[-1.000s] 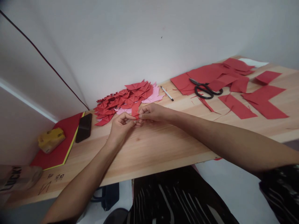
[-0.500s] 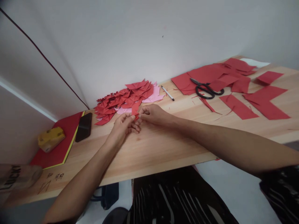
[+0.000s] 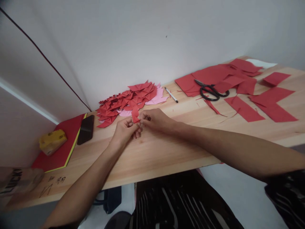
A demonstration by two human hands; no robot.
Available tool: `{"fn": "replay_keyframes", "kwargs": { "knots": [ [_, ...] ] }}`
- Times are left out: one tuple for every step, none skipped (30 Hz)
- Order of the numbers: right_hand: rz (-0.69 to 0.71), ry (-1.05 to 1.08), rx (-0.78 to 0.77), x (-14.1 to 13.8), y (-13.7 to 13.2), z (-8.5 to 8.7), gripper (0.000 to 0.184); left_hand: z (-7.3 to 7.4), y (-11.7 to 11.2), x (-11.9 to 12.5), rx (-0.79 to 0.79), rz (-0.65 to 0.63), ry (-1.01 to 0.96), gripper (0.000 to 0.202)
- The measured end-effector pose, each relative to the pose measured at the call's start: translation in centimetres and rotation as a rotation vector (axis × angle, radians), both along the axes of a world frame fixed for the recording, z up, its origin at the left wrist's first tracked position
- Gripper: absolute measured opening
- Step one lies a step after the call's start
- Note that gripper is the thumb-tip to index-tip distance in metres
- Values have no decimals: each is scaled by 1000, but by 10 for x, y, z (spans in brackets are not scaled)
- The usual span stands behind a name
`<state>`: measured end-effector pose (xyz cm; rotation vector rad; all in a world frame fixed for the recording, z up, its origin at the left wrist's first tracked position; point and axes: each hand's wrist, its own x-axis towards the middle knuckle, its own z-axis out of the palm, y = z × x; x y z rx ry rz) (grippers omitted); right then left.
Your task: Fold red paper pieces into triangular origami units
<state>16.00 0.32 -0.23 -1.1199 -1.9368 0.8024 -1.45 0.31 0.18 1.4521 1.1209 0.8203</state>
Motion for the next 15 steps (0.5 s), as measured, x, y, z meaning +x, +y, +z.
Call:
{"fn": "replay_keyframes", "kwargs": {
  "knots": [
    [2,0,4,0,0,0,12,0,0,0,4,5,0,12],
    [3,1,7,0,-1,0,12,0,-1,0,8,10,-2,11],
    [4,0,9,0,-1,0,11,0,-1,0,9,12,-5,11],
    [5,1,10,0,0,-1,11,0,-1,0,8,14,-11,10],
    [6,2,11,0,0,-1,11,0,-1,0,5,13,-18,10],
    [12,6,11,0,1,-2,10,0,-1,0,2,11,-29,10],
    [23,14,7,0,1,-2,9,0,0,0,-1,8,-38,10],
    [36,25,-3,1,2,-3,9,0,0,0,-3,4,-46,10],
    [49,35,-17,1,3,-3,9,0,0,0,-2,0,-54,10],
    [55,44,-31,1,3,-3,8,0,1,0,-1,-5,-60,9],
    [57,50,-46,2,4,-3,8,0,1,0,2,-9,-65,9],
    [57,52,-61,2,4,-2,8,0,1,0,5,-12,-69,8],
    [57,52,-73,3,4,-2,8,0,2,0,6,-12,-70,8],
    [61,48,-83,3,4,-1,8,0,2,0,9,-9,-66,8],
    [65,35,-90,3,4,-1,7,0,1,0,12,-4,-57,8]
  ]
}}
